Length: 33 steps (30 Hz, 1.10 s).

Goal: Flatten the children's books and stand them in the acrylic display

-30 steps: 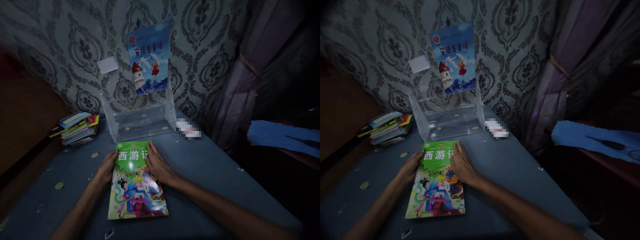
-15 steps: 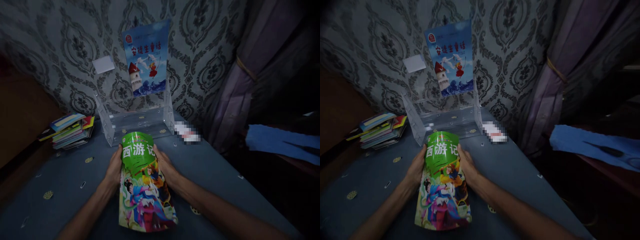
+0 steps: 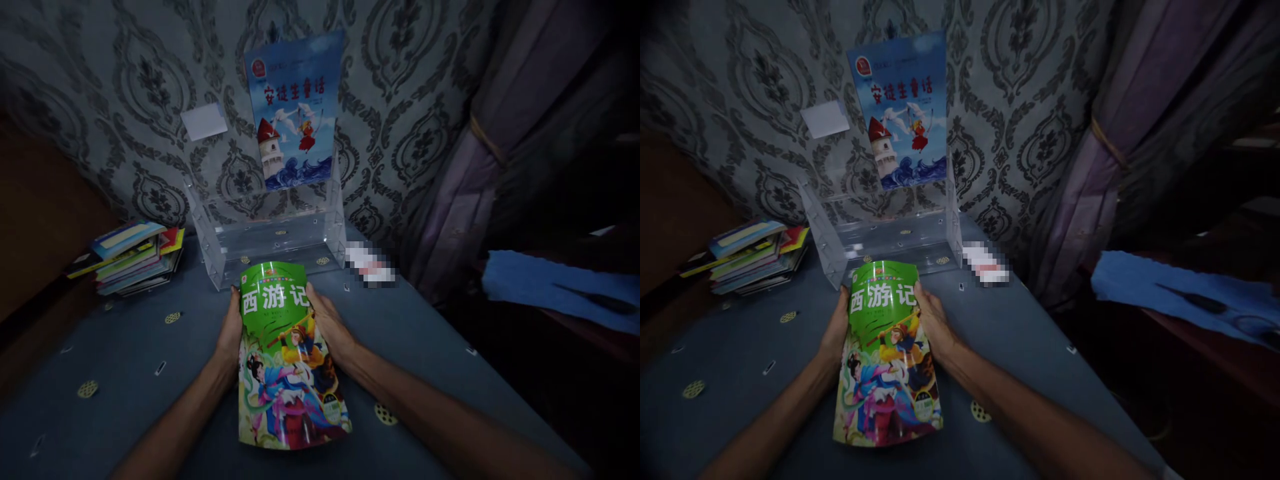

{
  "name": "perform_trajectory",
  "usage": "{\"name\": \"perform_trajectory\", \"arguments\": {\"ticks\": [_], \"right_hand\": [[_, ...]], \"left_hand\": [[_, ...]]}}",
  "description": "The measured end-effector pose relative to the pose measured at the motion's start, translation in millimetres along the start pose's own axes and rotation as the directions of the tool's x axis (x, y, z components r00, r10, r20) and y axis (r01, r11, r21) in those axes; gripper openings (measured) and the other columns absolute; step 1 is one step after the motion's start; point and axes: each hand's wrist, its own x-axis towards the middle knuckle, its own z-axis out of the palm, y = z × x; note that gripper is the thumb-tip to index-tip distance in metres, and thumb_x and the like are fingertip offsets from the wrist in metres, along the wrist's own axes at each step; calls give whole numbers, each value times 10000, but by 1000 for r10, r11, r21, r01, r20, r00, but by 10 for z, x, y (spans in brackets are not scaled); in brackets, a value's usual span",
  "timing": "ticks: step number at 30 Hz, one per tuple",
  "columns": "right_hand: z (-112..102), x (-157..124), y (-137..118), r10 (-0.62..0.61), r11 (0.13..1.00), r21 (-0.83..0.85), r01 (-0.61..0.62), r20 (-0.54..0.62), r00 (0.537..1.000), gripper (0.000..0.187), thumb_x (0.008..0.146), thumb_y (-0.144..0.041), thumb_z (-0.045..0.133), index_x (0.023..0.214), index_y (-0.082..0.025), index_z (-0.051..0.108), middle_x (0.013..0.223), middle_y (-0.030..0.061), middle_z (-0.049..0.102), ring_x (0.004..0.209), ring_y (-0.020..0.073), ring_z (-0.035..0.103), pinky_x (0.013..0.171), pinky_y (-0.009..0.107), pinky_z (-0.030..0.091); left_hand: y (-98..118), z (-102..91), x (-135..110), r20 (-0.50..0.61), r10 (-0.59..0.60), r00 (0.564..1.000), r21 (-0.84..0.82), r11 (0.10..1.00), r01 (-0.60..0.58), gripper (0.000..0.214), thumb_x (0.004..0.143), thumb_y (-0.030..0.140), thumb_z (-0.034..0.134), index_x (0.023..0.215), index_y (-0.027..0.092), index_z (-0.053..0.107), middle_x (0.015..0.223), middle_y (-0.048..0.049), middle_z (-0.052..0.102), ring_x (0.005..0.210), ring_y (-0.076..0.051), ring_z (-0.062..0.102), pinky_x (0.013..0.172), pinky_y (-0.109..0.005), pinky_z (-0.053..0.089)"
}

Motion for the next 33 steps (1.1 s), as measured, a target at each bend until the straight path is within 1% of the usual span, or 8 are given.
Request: {"name": "perform_trajectory", "arguments": {"ticks": [4, 7, 17, 25, 27, 29, 31, 33], "right_hand": [[-19, 34, 21, -7, 994, 105, 5, 16, 1000, 562, 646, -688, 736, 937, -210, 678, 887, 46, 768, 897, 267, 724, 770, 342, 577], [-47, 58, 21, -39, 994, 106, 34, 42, 998, 595, 662, -695, 720, 977, -194, 666, 910, 50, 766, 932, 267, 715, 824, 359, 560], [-90, 72, 2, -96, 994, 52, 95, 17, 995, 718, 640, -810, 645, 968, -171, 656, 943, 58, 744, 944, 262, 689, 857, 375, 528], [-143, 75, 2, -98, 995, 59, 87, 248, 964, 740, 669, -748, 699, 1141, -187, 606, 1043, 58, 711, 958, 226, 678, 908, 372, 499], [-208, 99, -24, -86, 995, -17, 96, 325, 942, 727, 687, -729, 701, 1161, -187, 600, 1033, 46, 702, 900, 188, 672, 845, 323, 514], [-298, 123, -81, -12, 977, -190, 98, 408, 913, 672, 718, -708, 691, 1139, -190, 617, 956, 23, 692, 770, 132, 640, 652, 227, 506], [-386, 138, -148, 94, 936, -342, 82, 469, 878, 638, 745, -699, 670, 1133, -195, 624, 890, 8, 674, 643, 85, 578, 462, 147, 411], [-443, 150, -196, 188, 928, -371, 23, 523, 831, 653, 753, -696, 661, 1182, -208, 596, 900, 9, 670, 570, 59, 546, 386, 112, 353]], "left_hand": [[-5, -48, -43, 125, -65, 990, -43, 997, 71, 651, 920, 656, 425, 1260, 136, 619, 1035, -138, 756, 933, -295, 737, 893, -450, 584], [-3, -53, -75, 134, -49, 990, -61, 996, 57, 578, 920, 572, 511, 1286, 134, 604, 1030, -134, 761, 948, -303, 735, 915, -456, 577], [13, -32, -146, 1, -66, 998, -46, 997, 66, 503, 939, 347, 568, 1398, 146, 522, 1066, -141, 757, 935, -334, 732, 910, -483, 581], [86, -196, 60, -120, 0, 993, 86, 996, 10, 536, 918, 359, 601, 1397, 132, 522, 1033, -146, 763, 898, -335, 735, 872, -476, 600], [138, -283, 154, -136, 33, 990, 119, 993, -17, 539, 921, 337, 599, 1402, 112, 509, 995, -146, 770, 889, -335, 737, 857, -475, 606], [192, -363, 247, -129, 83, 988, 119, 991, -67, 555, 920, 316, 604, 1419, 104, 486, 949, -135, 778, 893, -332, 737, 843, -464, 613], [237, -423, 325, -109, 120, 987, 102, 989, -109, 600, 903, 349, 633, 1432, 118, 471, 907, -114, 784, 897, -331, 737, 827, -456, 619], [269, -453, 378, -90, 139, 986, 97, 987, -131, 666, 864, 432, 674, 1430, 141, 476, 887, -96, 787, 900, -335, 737, 819, -461, 621]]}}
